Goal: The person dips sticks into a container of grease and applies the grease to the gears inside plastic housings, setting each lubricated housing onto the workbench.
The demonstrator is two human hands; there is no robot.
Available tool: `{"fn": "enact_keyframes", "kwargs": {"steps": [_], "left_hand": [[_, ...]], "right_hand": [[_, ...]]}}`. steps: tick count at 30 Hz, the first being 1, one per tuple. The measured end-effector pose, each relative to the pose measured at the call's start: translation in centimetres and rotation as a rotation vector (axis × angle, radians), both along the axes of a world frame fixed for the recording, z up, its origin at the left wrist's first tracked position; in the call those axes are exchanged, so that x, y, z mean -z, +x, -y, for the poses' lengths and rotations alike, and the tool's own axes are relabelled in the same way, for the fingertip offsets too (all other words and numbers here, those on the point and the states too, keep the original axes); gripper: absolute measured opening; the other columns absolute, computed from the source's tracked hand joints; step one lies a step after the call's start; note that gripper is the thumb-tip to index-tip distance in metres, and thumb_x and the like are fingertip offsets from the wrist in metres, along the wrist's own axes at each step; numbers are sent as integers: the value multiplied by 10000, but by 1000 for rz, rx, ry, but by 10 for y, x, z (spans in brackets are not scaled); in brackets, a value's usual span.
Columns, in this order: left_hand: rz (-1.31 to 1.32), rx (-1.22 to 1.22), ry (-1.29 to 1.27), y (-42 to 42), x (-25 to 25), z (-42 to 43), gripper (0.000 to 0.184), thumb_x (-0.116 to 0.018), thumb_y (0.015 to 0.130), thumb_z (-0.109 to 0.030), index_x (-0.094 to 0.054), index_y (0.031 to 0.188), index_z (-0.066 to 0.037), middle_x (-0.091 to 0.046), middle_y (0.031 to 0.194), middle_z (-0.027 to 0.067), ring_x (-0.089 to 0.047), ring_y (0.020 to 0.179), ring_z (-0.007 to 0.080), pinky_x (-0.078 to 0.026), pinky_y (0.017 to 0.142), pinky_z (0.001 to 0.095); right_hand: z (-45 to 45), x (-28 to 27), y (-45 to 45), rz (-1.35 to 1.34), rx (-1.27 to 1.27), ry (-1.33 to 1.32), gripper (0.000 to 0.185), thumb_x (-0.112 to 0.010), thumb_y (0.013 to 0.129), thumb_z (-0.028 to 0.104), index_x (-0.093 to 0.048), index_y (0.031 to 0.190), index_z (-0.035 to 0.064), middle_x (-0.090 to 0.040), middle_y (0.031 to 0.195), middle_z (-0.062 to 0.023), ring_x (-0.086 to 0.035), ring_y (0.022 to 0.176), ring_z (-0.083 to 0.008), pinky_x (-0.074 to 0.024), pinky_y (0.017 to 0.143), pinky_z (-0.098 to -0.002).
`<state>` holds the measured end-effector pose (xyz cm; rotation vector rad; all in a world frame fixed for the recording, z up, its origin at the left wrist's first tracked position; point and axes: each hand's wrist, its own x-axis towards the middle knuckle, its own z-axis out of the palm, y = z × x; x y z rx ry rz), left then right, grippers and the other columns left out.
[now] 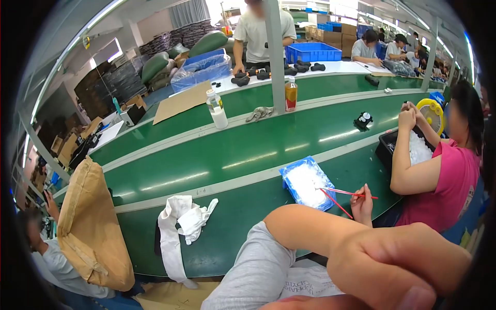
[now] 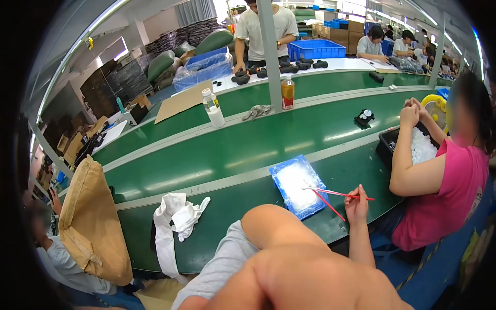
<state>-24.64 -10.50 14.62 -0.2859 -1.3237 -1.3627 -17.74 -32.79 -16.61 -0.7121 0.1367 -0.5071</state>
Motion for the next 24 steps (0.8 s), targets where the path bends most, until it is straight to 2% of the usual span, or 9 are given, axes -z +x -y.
{"fn": "enact_keyframes", "kwargs": {"steps": [4, 6, 9, 12, 16, 18, 20, 23, 24], "left_hand": [[-177, 136, -21, 5, -19, -26, 352, -406, 1014, -138, -578, 1206, 101, -575, 1264, 185, -575, 1137, 213, -435, 974, 328], [-289, 118, -194, 11, -32, -30, 374, -395, 1018, -137, -571, 1214, 128, -569, 1291, 208, -585, 1141, 223, -438, 986, 330], [-143, -52, -384, -1, -25, 0, 382, -404, 1022, -147, -540, 1263, 117, -554, 1310, 220, -516, 1238, 231, -356, 1069, 343], [-14, 25, -273, -3, -15, -1, 371, -436, 1017, -175, -538, 1254, 91, -547, 1283, 202, -488, 1234, 252, -323, 1071, 362], [331, -424, -94, 36, -9, -9, 239, -504, 987, -174, -621, 1146, -40, -596, 1097, 65, -522, 1058, 180, -410, 915, 321], [485, -844, -262, 68, -13, -10, 275, -540, 975, -189, -593, 1189, -24, -592, 1122, 97, -561, 1013, 201, -445, 902, 349], [465, -1149, -142, 98, -20, -41, 458, -634, 878, -87, -474, 1303, -30, -544, 1248, 131, -529, 1132, 242, -426, 934, 399], [373, -1865, -691, 142, -41, -86, 862, -669, 747, 68, -248, 1490, -53, -456, 1374, 214, -443, 1272, 357, -332, 1074, 563], [303, -2004, -722, 154, -45, -94, 852, -675, 746, 65, -258, 1479, -51, -459, 1370, 210, -446, 1268, 351, -336, 1071, 554]], "right_hand": [[3, 2, 5, 21, -36, -24, 382, -447, 1029, 291, -525, 726, 72, -571, 604, -61, -541, 516, -143, -439, 479, -255], [4, 4, 3, -28, -14, 3, 376, -448, 1028, 288, -520, 726, 77, -571, 611, -59, -542, 523, -142, -438, 482, -254], [4, 4, 4, -65, -1, -18, 378, -442, 1029, 328, -510, 734, 102, -566, 608, -45, -521, 509, -134, -428, 465, -245], [8, 9, 5, -40, -27, 53, 358, -463, 1026, 305, -521, 745, 90, -572, 636, -45, -553, 556, -130, -449, 495, -241], [13, 13, 6, -30, -31, -49, 384, -463, 1024, 340, -538, 722, 115, -577, 638, -39, -560, 567, -125, -464, 511, -243], [9, 12, 2, -28, -34, -1, 375, -470, 1021, 329, -537, 723, 112, -574, 641, -43, -554, 566, -134, -450, 506, -249], [1, 2, 1, -7, -63, 45, 366, -476, 1018, 318, -537, 724, 108, -570, 643, -46, -548, 565, -143, -436, 500, -254], [-3, -2, 3, -28, -32, 44, 353, -484, 1013, 301, -538, 726, 103, -563, 633, -47, -545, 562, -152, -421, 492, -260], [1, 4, 4, -9, -51, 60, 349, -489, 1011, 299, -540, 726, 103, -579, 639, -51, -557, 564, -156, -427, 492, -262]]}}
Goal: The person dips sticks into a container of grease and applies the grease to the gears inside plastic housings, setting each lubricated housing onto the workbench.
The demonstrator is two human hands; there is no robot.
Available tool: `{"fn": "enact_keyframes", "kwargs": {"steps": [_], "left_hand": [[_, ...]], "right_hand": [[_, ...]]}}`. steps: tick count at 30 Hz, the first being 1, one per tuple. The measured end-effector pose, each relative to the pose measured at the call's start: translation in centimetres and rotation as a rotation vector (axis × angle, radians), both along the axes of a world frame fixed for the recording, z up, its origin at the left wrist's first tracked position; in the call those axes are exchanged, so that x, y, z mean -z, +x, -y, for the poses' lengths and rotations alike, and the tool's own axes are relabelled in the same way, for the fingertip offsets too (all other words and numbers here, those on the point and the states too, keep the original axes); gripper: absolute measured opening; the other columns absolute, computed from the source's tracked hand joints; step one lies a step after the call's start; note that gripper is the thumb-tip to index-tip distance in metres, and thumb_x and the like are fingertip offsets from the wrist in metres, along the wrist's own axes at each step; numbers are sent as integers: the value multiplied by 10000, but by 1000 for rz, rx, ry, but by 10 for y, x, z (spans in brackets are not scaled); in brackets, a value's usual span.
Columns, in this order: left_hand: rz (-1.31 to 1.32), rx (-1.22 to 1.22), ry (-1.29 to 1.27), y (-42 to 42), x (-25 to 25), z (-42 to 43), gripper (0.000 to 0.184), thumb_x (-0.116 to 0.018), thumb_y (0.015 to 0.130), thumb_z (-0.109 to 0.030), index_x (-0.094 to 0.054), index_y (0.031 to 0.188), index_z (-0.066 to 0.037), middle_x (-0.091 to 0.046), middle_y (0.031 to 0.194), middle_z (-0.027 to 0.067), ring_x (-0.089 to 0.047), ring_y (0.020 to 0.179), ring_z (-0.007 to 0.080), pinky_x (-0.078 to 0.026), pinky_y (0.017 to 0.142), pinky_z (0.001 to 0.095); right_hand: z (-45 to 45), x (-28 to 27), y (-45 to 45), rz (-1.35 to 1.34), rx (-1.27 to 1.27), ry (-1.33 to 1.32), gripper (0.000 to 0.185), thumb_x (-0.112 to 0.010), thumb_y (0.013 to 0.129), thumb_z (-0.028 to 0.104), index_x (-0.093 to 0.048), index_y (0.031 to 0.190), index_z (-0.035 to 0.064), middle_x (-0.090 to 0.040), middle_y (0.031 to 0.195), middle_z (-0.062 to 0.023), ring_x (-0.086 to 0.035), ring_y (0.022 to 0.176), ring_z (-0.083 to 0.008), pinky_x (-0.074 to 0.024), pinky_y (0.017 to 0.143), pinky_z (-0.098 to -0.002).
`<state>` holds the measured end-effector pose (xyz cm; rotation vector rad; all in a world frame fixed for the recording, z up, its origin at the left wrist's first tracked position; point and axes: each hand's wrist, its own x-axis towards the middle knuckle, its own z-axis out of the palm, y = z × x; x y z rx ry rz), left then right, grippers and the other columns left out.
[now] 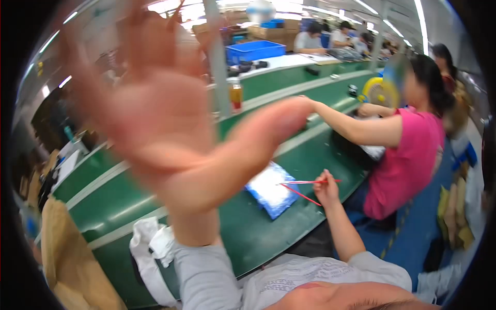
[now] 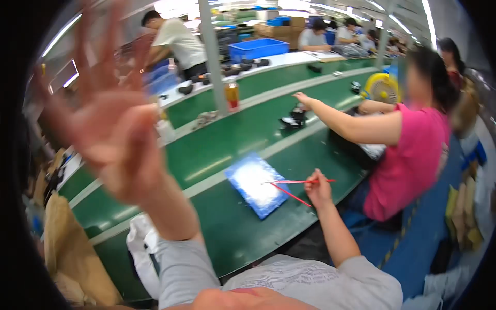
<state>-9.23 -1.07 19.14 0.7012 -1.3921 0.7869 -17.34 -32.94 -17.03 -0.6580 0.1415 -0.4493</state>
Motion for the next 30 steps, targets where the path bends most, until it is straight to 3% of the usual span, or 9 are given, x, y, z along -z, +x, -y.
{"fn": "enact_keyframes", "kwargs": {"steps": [10, 16, 19, 21, 22, 23, 24, 27, 30], "left_hand": [[371, 261, 580, -77, 85, 71, 747, -733, 727, 41, -367, 1375, -28, -488, 1325, 167, -477, 1230, 295, -377, 1036, 464], [374, -47, 334, -22, 46, 18, 685, -767, 716, 27, -432, 1312, -14, -506, 1298, 141, -495, 1207, 261, -401, 1015, 410], [178, -260, 139, 30, 13, 11, 655, -785, 710, 20, -465, 1281, -7, -514, 1285, 128, -504, 1196, 244, -414, 1005, 383], [-139, -287, 249, 82, 18, 43, 635, -796, 706, 15, -487, 1260, -2, -520, 1276, 120, -510, 1188, 232, -422, 998, 365], [-434, -119, 370, 104, 37, 65, 538, -780, 768, -94, -517, 1230, -12, -551, 1222, 113, -529, 1151, 204, -417, 979, 327], [-439, -367, 604, 158, 69, 80, 528, -731, 833, -226, -489, 1255, -21, -563, 1196, 101, -545, 1114, 193, -442, 934, 337], [-665, -214, 834, 201, 107, 101, 591, -714, 842, -329, -463, 1281, -24, -563, 1196, 100, -548, 1101, 211, -464, 888, 363], [-1045, -184, 1398, 284, 234, 149, 910, -746, 812, -429, -269, 1478, -33, -526, 1315, 166, -540, 1148, 305, -478, 909, 440], [-1296, -89, 1528, 281, 295, 187, 1075, -781, 782, -464, -109, 1512, -51, -477, 1347, 208, -602, 1067, 320, -547, 847, 419]], "right_hand": [[2, 4, -2, -46, 27, 4, 363, -487, 1011, 289, -558, 730, 71, -604, 646, -88, -575, 574, -179, -466, 533, -277], [2, 0, -1, -33, 25, 26, 317, -509, 1004, 292, -556, 762, 94, -605, 653, -72, -579, 580, -178, -459, 533, -286], [-4, -8, -7, 19, 34, -68, 365, -472, 1015, 294, -541, 719, 92, -598, 629, -86, -565, 563, -182, -452, 529, -284], [-9, -8, -13, 13, 63, -75, 371, -465, 1016, 293, -535, 712, 92, -594, 620, -89, -563, 562, -183, -449, 524, -281], [-7, -11, -9, 27, 75, -86, 374, -461, 1017, 292, -532, 709, 93, -592, 616, -90, -563, 562, -183, -447, 522, -279], [-8, -13, -9, 6, 121, -80, 385, -460, 1016, 300, -538, 702, 91, -590, 613, -89, -562, 553, -184, -441, 508, -278], [-8, -19, -12, -16, 131, -80, 394, -461, 1015, 305, -552, 703, 82, -596, 617, -92, -568, 545, -179, -456, 512, -281], [-8, -24, -14, -90, 182, -160, 428, -453, 1018, 320, -567, 704, 52, -608, 617, -105, -578, 533, -167, -487, 527, -277], [-8, -32, -23, -106, 197, -151, 445, -451, 1019, 324, -577, 703, 37, -611, 609, -111, -580, 526, -168, -487, 523, -272]]}}
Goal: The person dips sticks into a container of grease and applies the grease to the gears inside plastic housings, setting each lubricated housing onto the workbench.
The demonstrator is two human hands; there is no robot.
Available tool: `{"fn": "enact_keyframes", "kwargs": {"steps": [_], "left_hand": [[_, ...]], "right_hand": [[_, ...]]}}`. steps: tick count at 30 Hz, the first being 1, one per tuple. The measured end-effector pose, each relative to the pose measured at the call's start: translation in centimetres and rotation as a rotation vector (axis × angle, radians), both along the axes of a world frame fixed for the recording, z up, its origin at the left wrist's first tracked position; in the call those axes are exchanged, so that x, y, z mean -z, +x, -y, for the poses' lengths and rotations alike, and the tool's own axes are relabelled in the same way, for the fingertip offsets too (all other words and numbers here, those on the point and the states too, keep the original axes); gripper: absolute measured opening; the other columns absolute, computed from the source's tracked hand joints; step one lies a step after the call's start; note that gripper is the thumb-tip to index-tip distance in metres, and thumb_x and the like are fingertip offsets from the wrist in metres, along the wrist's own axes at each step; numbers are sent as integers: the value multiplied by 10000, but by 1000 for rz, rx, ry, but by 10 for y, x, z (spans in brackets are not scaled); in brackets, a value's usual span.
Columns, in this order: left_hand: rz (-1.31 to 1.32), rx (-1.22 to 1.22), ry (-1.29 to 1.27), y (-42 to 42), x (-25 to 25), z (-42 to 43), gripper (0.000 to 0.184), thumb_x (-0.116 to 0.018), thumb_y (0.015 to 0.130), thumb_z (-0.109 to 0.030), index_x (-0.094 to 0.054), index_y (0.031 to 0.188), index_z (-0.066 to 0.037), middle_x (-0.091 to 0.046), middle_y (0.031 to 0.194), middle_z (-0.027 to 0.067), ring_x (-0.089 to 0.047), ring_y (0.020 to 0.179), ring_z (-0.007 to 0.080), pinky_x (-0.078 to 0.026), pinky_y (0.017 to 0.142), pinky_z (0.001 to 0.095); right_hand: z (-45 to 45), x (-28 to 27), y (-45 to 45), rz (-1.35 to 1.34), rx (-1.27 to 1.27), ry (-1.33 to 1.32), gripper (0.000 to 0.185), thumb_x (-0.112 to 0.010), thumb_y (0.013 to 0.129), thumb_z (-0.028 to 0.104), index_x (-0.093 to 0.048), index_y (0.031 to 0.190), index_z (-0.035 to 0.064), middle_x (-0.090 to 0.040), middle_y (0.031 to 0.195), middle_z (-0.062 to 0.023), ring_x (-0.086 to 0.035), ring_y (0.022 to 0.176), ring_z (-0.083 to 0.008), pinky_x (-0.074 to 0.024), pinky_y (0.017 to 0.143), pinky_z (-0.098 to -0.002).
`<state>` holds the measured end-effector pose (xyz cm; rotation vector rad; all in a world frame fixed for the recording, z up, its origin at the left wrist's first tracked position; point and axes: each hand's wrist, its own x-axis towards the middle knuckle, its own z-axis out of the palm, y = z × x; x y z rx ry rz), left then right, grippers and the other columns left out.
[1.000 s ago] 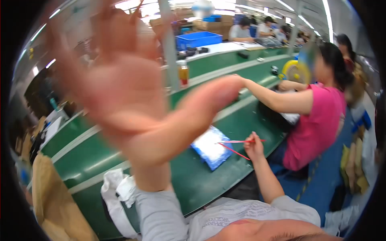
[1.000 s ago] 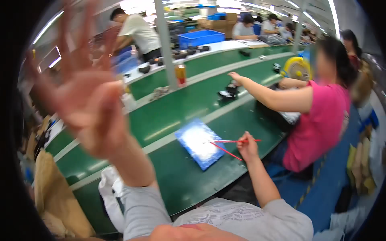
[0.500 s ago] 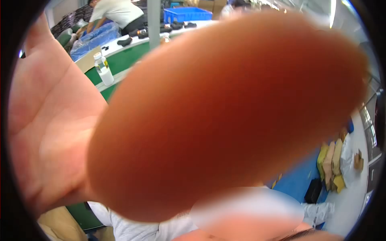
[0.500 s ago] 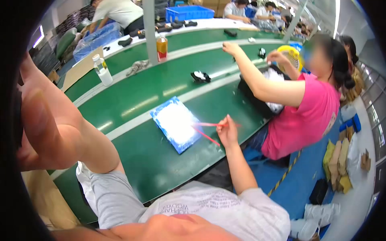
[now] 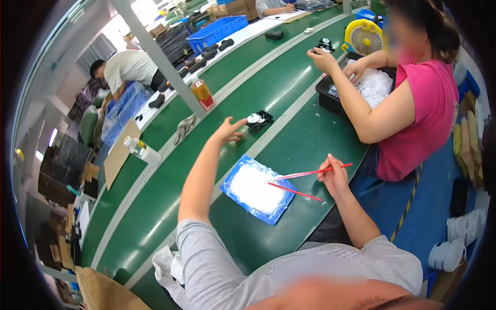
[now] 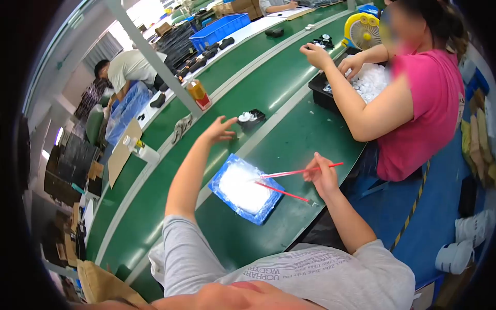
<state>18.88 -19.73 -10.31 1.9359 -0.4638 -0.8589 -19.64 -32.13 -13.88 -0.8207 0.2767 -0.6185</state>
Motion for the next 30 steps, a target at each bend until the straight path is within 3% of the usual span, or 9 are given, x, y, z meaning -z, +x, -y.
{"fn": "enact_keyframes", "kwargs": {"steps": [2, 3, 6, 7, 10, 14, 22, 30], "left_hand": [[-99, 11, 19, 0, 20, 22, 1072, -783, 790, -440, -76, 1514, -87, -498, 1315, 202, -646, 962, 288, -575, 767, 381], [-59, -83, -16, -5, 25, 30, 924, -827, 758, -320, -271, 1453, -72, -613, 1120, 167, -674, 797, 221, -594, 651, 350], [-35, -16, -152, 8, 41, 34, 698, -824, 755, -215, -455, 1322, -41, -623, 1079, 132, -672, 781, 209, -598, 610, 328], [44, -75, -200, -8, 21, 25, 441, -787, 782, -150, -588, 1158, -35, -637, 963, 85, -636, 727, 163, -583, 617, 305], [82, -47, -447, -32, -29, -31, 536, -676, 880, -132, -402, 1337, -73, -623, 1134, 118, -674, 857, 205, -587, 646, 318], [131, -144, -521, -109, -89, -113, 468, -630, 913, -129, -443, 1342, -111, -661, 1078, 118, -682, 761, 196, -571, 574, 271], [32, -131, -617, -182, -79, -165, 509, -636, 872, -40, -449, 1345, -24, -637, 1088, 126, -677, 734, 180, -582, 537, 252], [108, -93, -575, -203, -84, -166, 526, -668, 851, -27, -460, 1334, -22, -613, 1096, 126, -682, 767, 188, -561, 559, 253]], "right_hand": [[2, -2, -7, -16, 1, -48, 462, -444, 1023, 327, -598, 717, 18, -621, 616, -121, -585, 523, -167, -487, 523, -268], [2, -3, -11, -34, 3, -64, 465, -442, 1024, 328, -602, 719, 15, -623, 618, -123, -586, 522, -166, -487, 523, -268], [0, -8, -17, -78, 6, -103, 476, -433, 1027, 331, -609, 725, 8, -631, 627, -127, -588, 521, -162, -487, 525, -263], [0, -11, -18, -91, 7, -113, 480, -429, 1028, 333, -610, 726, 6, -633, 630, -128, -588, 521, -160, -487, 526, -261], [1, -24, -19, -93, 17, -124, 488, -418, 1032, 334, -609, 725, 6, -637, 634, -127, -593, 527, -155, -489, 530, -252], [-2, -30, -11, -119, 26, -84, 478, -413, 1036, 338, -613, 736, 25, -639, 636, -109, -603, 541, -146, -489, 534, -245], [-13, -67, 2, -17, 25, -153, 441, -437, 1030, 335, -626, 799, 10, -662, 686, -120, -644, 589, -156, -526, 573, -252], [-26, -90, 9, -30, -9, -544, 406, -450, 1027, 256, -662, 806, -11, -683, 734, -141, -662, 634, -168, -535, 603, -268]]}}
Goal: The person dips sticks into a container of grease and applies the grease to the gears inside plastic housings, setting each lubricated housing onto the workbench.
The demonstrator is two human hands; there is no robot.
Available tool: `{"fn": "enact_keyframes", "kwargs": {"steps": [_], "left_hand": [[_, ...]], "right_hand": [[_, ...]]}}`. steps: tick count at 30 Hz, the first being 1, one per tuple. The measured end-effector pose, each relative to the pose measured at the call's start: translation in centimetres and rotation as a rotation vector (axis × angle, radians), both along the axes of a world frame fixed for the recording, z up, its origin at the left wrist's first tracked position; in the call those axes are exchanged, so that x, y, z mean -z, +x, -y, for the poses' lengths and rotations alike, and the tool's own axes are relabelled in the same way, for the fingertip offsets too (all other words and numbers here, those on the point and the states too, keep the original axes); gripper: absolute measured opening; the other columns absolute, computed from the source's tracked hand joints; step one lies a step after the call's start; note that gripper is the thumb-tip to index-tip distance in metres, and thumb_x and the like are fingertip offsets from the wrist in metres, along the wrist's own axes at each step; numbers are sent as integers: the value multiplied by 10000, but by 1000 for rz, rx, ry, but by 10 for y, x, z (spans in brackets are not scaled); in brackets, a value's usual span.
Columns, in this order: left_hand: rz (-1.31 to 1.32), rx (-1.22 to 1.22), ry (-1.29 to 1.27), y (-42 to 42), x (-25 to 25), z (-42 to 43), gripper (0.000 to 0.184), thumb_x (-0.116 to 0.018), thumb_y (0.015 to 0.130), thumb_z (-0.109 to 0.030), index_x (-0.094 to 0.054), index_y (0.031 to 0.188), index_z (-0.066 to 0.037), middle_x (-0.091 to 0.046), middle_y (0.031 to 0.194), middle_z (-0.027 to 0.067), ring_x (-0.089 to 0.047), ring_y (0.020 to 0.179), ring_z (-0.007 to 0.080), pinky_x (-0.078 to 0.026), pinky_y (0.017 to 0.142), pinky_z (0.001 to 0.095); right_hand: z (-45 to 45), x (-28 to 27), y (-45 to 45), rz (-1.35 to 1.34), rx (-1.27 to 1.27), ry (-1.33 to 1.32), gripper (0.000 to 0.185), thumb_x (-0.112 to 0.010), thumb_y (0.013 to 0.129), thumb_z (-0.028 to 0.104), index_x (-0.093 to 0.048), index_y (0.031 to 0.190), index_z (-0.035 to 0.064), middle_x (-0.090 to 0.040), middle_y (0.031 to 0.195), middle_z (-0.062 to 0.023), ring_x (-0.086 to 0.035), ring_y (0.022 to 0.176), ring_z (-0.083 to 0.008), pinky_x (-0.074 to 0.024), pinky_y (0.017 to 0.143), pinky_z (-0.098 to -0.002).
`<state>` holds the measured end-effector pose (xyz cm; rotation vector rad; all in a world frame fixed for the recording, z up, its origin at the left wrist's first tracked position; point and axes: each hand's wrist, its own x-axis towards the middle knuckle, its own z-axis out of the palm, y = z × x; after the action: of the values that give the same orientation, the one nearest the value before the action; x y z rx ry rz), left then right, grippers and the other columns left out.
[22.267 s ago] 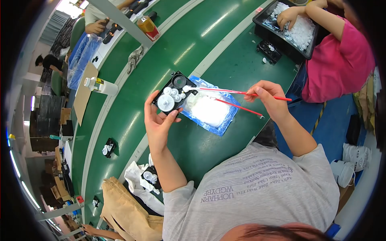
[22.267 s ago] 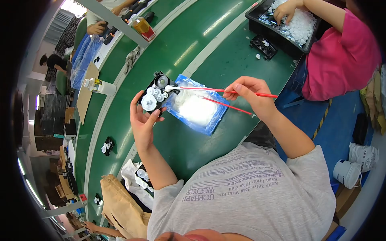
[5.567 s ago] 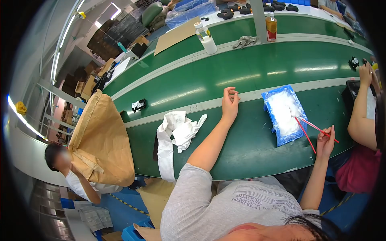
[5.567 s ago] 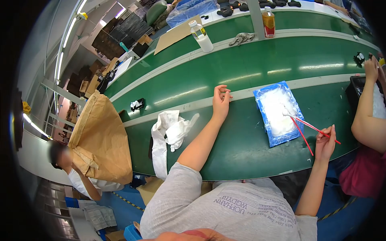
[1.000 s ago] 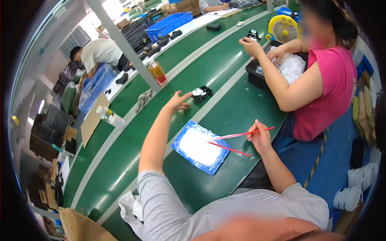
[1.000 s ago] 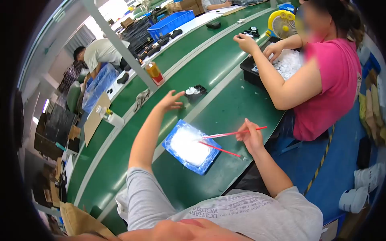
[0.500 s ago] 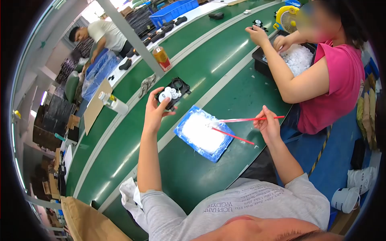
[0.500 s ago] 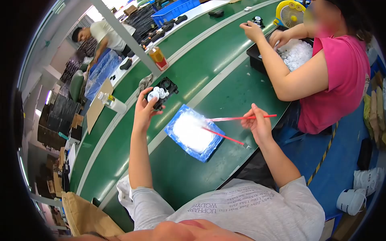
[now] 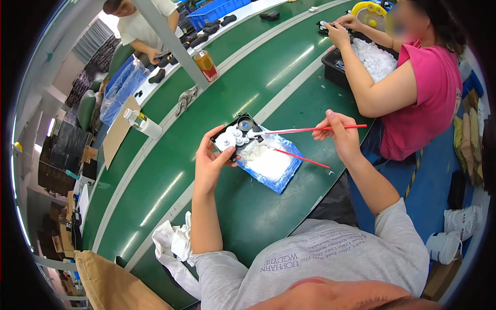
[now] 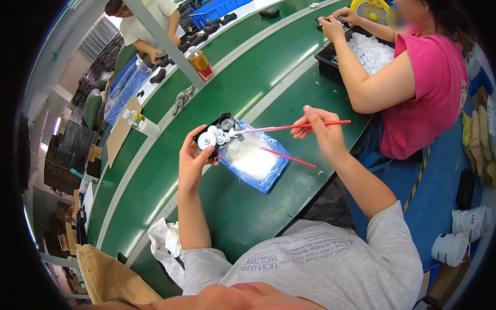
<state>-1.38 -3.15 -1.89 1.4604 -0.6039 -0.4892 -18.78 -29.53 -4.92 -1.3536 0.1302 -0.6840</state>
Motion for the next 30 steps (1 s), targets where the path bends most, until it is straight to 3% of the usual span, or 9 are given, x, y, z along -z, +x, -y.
{"fn": "enact_keyframes", "kwargs": {"steps": [2, 5, 9, 19, 26, 30], "left_hand": [[42, 12, 25, -2, -3, -1, 526, -677, 846, -16, -467, 1328, -25, -601, 1115, 122, -685, 787, 188, -557, 567, 249], [91, 82, 63, -1, -2, -6, 521, -672, 847, -1, -472, 1327, -38, -596, 1121, 111, -687, 799, 179, -555, 584, 243], [86, 192, 162, -4, -1, -12, 524, -669, 845, 11, -473, 1328, -51, -580, 1151, 99, -687, 809, 164, -557, 615, 239], [173, 59, 116, -13, -4, -12, 511, -678, 838, 3, -497, 1312, -52, -596, 1128, 98, -680, 835, 166, -554, 621, 249], [526, 104, 329, -19, -2, -11, 512, -685, 815, 24, -509, 1292, -38, -646, 1062, 99, -679, 791, 143, -560, 625, 240], [332, 114, 217, -14, -6, -18, 519, -683, 827, 15, -492, 1308, -34, -630, 1084, 109, -682, 801, 156, -562, 626, 243]], "right_hand": [[-3, -10, -1, -2, -39, -167, 328, -511, 998, 198, -681, 812, -12, -691, 746, -136, -674, 652, -184, -534, 609, -273], [1, -41, 0, 264, -120, -939, 176, -646, 907, 156, -697, 833, 5, -684, 737, -108, -664, 654, -219, -519, 585, -310], [1, -70, 2, 247, -346, -1179, 111, -695, 849, 132, -695, 796, 34, -648, 697, -93, -632, 626, -247, -496, 571, -333], [-17, -72, -9, 232, -155, -1130, 109, -685, 840, 84, -689, 755, 16, -680, 713, -94, -644, 593, -226, -497, 523, -317], [-21, -97, 5, 113, -202, -1280, 152, -682, 866, 111, -691, 744, 21, -672, 695, -103, -643, 586, -239, -498, 538, -337], [-14, -104, 10, -56, -236, -904, 229, -612, 917, 117, -691, 743, -8, -695, 695, -113, -682, 624, -200, -526, 591, -300]]}}
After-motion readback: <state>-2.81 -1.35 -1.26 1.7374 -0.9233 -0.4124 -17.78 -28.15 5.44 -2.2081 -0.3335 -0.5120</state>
